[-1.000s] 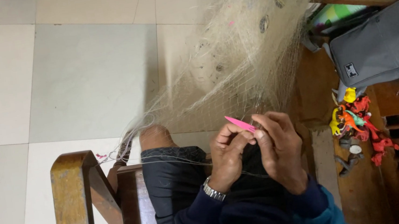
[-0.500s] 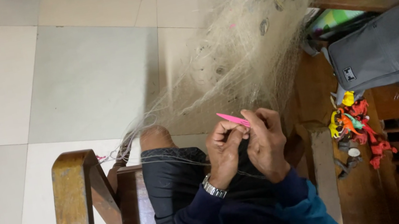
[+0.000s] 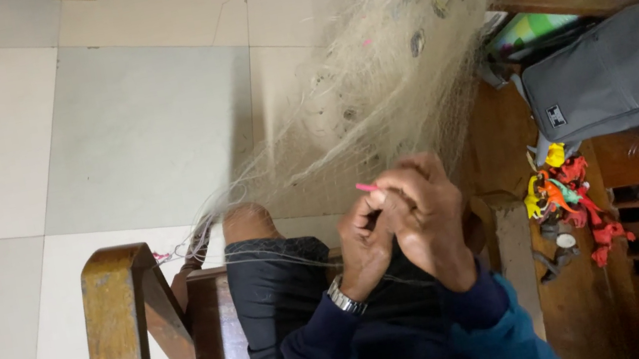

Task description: Repairing a fine-mesh fishing net using a pink shuttle tool

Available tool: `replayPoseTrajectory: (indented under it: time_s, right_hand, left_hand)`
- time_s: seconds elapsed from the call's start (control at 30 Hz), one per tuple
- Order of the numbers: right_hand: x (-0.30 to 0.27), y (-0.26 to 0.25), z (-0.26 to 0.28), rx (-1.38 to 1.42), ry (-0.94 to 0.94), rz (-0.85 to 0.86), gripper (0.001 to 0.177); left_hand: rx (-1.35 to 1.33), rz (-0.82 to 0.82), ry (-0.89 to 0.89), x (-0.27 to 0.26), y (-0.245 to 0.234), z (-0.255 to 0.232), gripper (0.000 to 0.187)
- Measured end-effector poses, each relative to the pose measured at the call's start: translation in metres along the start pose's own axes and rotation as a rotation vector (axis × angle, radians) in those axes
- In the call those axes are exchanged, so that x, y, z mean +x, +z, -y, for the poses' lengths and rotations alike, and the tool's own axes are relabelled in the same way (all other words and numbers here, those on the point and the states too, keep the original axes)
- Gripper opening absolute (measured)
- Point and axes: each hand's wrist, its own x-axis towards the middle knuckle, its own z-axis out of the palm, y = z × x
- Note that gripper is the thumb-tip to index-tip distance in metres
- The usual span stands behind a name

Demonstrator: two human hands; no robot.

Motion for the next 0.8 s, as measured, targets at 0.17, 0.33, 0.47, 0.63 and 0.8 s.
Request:
replayPoseTrajectory:
  time_s: [0.17,0.33,0.47,0.63,0.8]
  right_hand:
    - [0.02,-0.005,0.059,0.321,-0.119,0.187,0.014]
    - [-0.018,0.006,0.098,0.459,-0.414,0.578,0.024]
    - [-0.031,0.014,0.102,0.714,-0.321,0.668,0.018]
    - [-0.03,0.022,0.103,0.452,-0.349,0.683,0.006]
    - [-0.012,0.006,0.088,0.26,-0.518,0.693,0.012]
  left_hand:
    - [-0.258,0.08,0.213,-0.011,-0.001,-0.009,0.052]
    - [-0.306,-0.035,-0.224,-0.01,-0.007,0.009,0.011]
    - [-0.334,0.099,-0.088,-0.01,-0.01,-0.01,0.016]
    - [-0.324,0.018,-0.176,-0.017,-0.008,-0.004,0.009]
    - [-0.386,-0.085,-0.237,-0.017,-0.01,0.023,0.018]
